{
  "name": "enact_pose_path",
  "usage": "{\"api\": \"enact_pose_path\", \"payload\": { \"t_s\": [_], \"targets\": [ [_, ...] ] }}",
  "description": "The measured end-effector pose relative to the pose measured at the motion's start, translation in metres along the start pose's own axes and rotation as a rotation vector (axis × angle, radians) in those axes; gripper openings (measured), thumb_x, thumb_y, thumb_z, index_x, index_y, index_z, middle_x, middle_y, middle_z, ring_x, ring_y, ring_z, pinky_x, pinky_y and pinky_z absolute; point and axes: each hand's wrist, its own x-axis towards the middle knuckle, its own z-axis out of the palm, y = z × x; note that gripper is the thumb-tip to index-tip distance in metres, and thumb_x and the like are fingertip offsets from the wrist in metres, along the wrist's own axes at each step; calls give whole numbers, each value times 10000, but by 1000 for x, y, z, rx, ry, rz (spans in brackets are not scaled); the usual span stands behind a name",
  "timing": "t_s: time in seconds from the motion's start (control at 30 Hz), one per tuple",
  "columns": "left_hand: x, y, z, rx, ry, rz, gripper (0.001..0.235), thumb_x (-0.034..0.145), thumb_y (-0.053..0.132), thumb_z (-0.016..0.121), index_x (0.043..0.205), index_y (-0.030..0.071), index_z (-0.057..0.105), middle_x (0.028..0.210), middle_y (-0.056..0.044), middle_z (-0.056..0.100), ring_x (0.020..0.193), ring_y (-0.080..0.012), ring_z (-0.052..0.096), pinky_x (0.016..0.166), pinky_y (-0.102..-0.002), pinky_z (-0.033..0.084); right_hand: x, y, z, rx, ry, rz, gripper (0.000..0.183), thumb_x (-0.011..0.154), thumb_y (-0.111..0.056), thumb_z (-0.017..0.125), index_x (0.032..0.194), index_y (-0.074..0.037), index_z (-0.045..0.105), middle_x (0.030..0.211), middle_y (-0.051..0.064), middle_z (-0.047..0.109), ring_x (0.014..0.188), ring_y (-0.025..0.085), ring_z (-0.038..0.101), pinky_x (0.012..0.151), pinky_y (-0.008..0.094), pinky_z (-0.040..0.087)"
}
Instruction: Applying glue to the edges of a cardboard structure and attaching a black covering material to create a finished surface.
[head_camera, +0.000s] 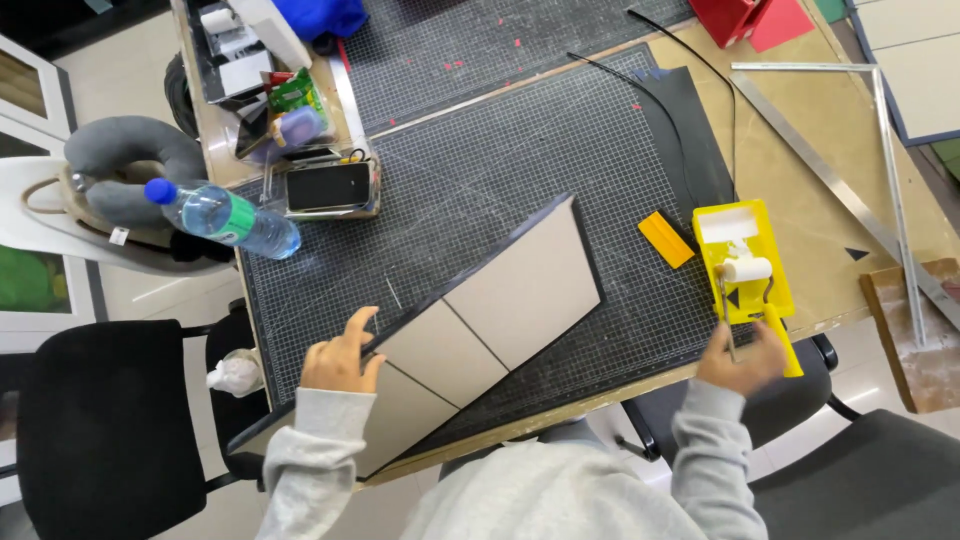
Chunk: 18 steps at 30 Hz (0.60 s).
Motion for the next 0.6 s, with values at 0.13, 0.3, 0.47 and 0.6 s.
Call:
{"api": "enact_pose_path", "payload": {
  "t_s": [0.13, 0.3, 0.47, 0.6],
  "targets": [
    [1, 4, 5, -42, 136, 122, 684, 777, 205, 802, 1404, 280, 538, 945, 14, 764, 842, -185, 720, 826, -345, 541, 48, -131, 25, 467, -353, 76, 233, 1098, -60, 570, 1322, -11, 616, 1158, 202, 658, 1108, 382, 620, 977, 512, 488],
    [-2, 19, 1, 1, 262, 271, 629, 801, 199, 763, 1396, 267, 572, 845, 36, 722, 738, -158, 658, 707, -291, 530, 61, -175, 73, 724, -490, 39, 379, 1073, -8, 484, 1444, -31, 556, 1338, 239, 630, 1256, 393, 572, 1054, 549, 455],
    [-5, 18, -9, -41, 324, 302, 656, 762, 158, 786, 1385, 215, 589, 824, 10, 722, 686, -171, 644, 635, -290, 540, 54, -129, 95, 863, -417, -14, 361, 1069, 42, 538, 1422, -19, 582, 1148, 192, 698, 1112, 255, 653, 1018, 429, 523],
    [-17, -8, -23, -79, 276, 282, 690, 753, 359, 796, 1393, 229, 575, 861, 44, 723, 692, -167, 661, 648, -308, 551, 46, -58, 120, 858, -403, 49, 343, 1032, 16, 687, 1366, -25, 618, 1102, 149, 688, 1024, 218, 662, 915, 387, 576]
  ]
}}
